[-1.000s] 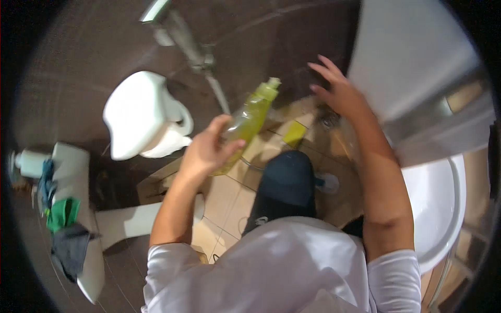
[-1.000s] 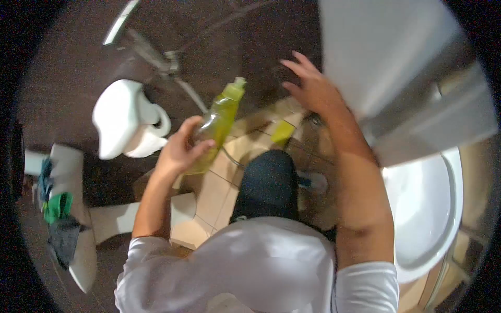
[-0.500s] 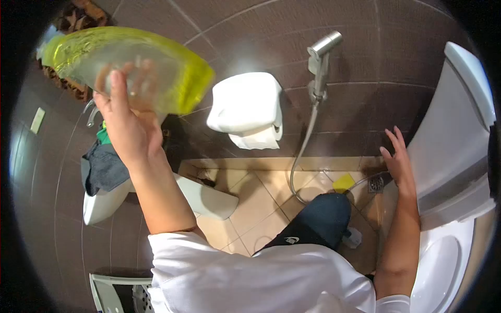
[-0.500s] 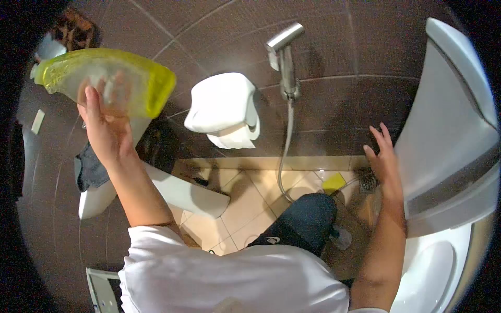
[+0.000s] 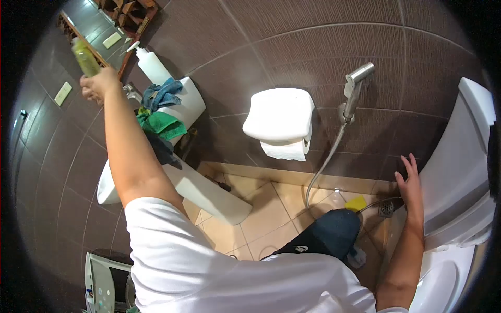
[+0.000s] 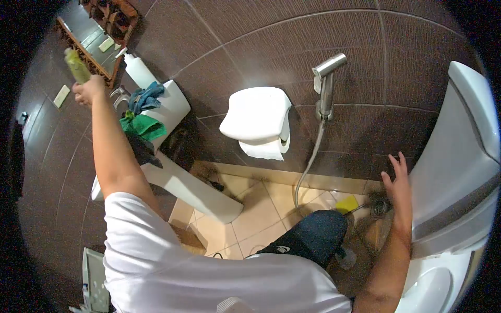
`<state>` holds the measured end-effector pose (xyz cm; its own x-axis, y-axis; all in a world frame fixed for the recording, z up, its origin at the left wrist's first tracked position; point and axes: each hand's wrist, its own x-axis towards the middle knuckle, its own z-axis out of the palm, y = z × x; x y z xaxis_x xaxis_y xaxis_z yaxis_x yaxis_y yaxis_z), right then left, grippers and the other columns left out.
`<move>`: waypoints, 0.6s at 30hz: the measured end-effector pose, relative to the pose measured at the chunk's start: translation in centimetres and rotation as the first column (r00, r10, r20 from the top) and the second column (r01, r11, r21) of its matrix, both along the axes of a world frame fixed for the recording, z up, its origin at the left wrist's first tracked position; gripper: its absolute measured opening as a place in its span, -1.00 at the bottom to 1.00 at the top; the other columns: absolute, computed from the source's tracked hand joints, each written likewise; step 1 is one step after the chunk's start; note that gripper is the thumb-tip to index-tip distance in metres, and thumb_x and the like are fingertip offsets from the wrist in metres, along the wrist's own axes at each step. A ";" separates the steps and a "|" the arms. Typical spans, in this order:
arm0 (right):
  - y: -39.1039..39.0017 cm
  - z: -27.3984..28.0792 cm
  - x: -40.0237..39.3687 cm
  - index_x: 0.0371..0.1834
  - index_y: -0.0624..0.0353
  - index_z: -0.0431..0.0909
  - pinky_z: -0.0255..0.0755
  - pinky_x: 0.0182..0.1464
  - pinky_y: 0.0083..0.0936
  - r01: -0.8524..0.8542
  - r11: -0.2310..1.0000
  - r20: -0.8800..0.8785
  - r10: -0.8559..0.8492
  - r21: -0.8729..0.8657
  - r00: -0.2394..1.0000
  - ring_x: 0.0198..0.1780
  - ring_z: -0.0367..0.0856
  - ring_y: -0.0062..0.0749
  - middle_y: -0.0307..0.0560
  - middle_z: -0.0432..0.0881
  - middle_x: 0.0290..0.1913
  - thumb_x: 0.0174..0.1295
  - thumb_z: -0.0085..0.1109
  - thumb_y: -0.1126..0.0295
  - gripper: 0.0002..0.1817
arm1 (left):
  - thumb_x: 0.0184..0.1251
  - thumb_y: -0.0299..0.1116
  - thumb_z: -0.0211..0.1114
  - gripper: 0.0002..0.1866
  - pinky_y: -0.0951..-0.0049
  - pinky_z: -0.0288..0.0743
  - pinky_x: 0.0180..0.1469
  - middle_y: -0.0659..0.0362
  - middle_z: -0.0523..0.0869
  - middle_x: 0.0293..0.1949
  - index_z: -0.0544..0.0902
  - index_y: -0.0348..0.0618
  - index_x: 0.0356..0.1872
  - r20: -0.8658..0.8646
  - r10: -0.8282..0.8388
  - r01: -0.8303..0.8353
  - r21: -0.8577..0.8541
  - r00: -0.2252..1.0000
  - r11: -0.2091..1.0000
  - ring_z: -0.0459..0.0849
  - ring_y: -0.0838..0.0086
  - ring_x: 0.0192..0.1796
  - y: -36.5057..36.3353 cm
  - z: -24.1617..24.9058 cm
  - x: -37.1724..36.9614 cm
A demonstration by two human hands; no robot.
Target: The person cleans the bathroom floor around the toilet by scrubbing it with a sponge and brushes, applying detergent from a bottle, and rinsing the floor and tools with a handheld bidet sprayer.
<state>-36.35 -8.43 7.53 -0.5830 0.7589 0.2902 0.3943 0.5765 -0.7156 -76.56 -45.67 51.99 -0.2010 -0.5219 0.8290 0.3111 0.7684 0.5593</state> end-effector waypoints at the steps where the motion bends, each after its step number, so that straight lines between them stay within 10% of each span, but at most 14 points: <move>1: 0.0 0.0 0.1 0.15 0.06 0.28 0.08 0.25 -0.34 -0.002 1.000 -0.003 0.002 -0.004 1.000 0.29 0.09 -0.05 0.03 0.04 0.32 0.02 0.12 0.45 -0.46 | 0.03 -0.17 0.12 -0.35 0.02 0.08 0.17 -0.08 0.11 0.16 0.11 -0.07 0.17 0.066 0.018 -0.018 0.004 0.998 1.000 0.17 0.10 0.21 0.0 -0.9 -0.5; 9: -0.3 0.3 0.3 0.15 0.07 0.27 0.11 0.24 -0.35 -0.026 0.999 -0.003 0.026 -0.047 1.000 0.29 0.09 -0.04 0.05 0.03 0.32 0.03 0.11 0.45 -0.46 | -0.05 -0.29 0.24 -0.29 0.20 0.25 0.12 -0.05 0.26 0.17 0.16 -0.04 0.21 0.632 -0.067 -0.028 0.140 0.772 0.990 0.32 0.12 0.15 -5.5 -3.7 -15.5; 12: -0.4 0.5 0.4 0.15 0.07 0.27 0.11 0.24 -0.34 -0.031 0.999 -0.008 0.031 -0.025 0.999 0.29 0.10 -0.04 0.04 0.02 0.32 0.03 0.10 0.45 -0.47 | -0.06 -0.16 0.25 -0.25 0.17 0.20 0.19 -0.06 0.22 0.21 0.17 -0.11 0.21 0.803 0.062 0.002 -0.078 0.593 0.997 0.28 0.14 0.22 -8.7 -3.0 -23.0; 14: -0.5 0.4 0.2 0.15 0.07 0.28 0.10 0.24 -0.34 -0.034 0.999 -0.011 0.033 -0.031 0.999 0.29 0.10 -0.04 0.04 0.02 0.32 0.04 0.10 0.45 -0.48 | -0.09 -0.12 0.28 -0.31 0.18 0.21 0.18 -0.17 0.32 0.14 0.33 -0.21 0.13 0.791 0.524 0.313 -0.608 0.315 0.729 0.31 0.28 0.22 -8.3 -3.1 -23.8; 15: -0.2 0.1 -0.1 0.15 0.06 0.28 0.10 0.24 -0.33 -0.037 0.999 -0.012 0.038 0.029 0.999 0.29 0.10 -0.04 0.04 0.03 0.32 0.05 0.10 0.44 -0.48 | -0.02 -0.41 0.22 -0.62 0.37 0.34 -0.01 -0.01 0.59 -0.21 0.50 -0.38 -0.13 0.764 0.382 0.272 -0.571 0.520 0.774 0.49 0.33 -0.08 -5.3 -4.1 -14.7; 18: -0.2 0.0 0.2 0.14 0.04 0.30 0.11 0.24 -0.33 -0.050 0.995 -0.034 0.053 0.087 0.998 0.28 0.12 -0.05 0.04 0.06 0.31 0.06 0.11 0.37 -0.50 | 0.03 -0.46 0.12 -0.65 0.31 0.34 0.01 -0.05 0.53 -0.18 0.43 -0.39 -0.10 0.408 0.435 0.063 -0.783 0.803 0.618 0.48 0.26 -0.07 -1.7 -1.8 -10.4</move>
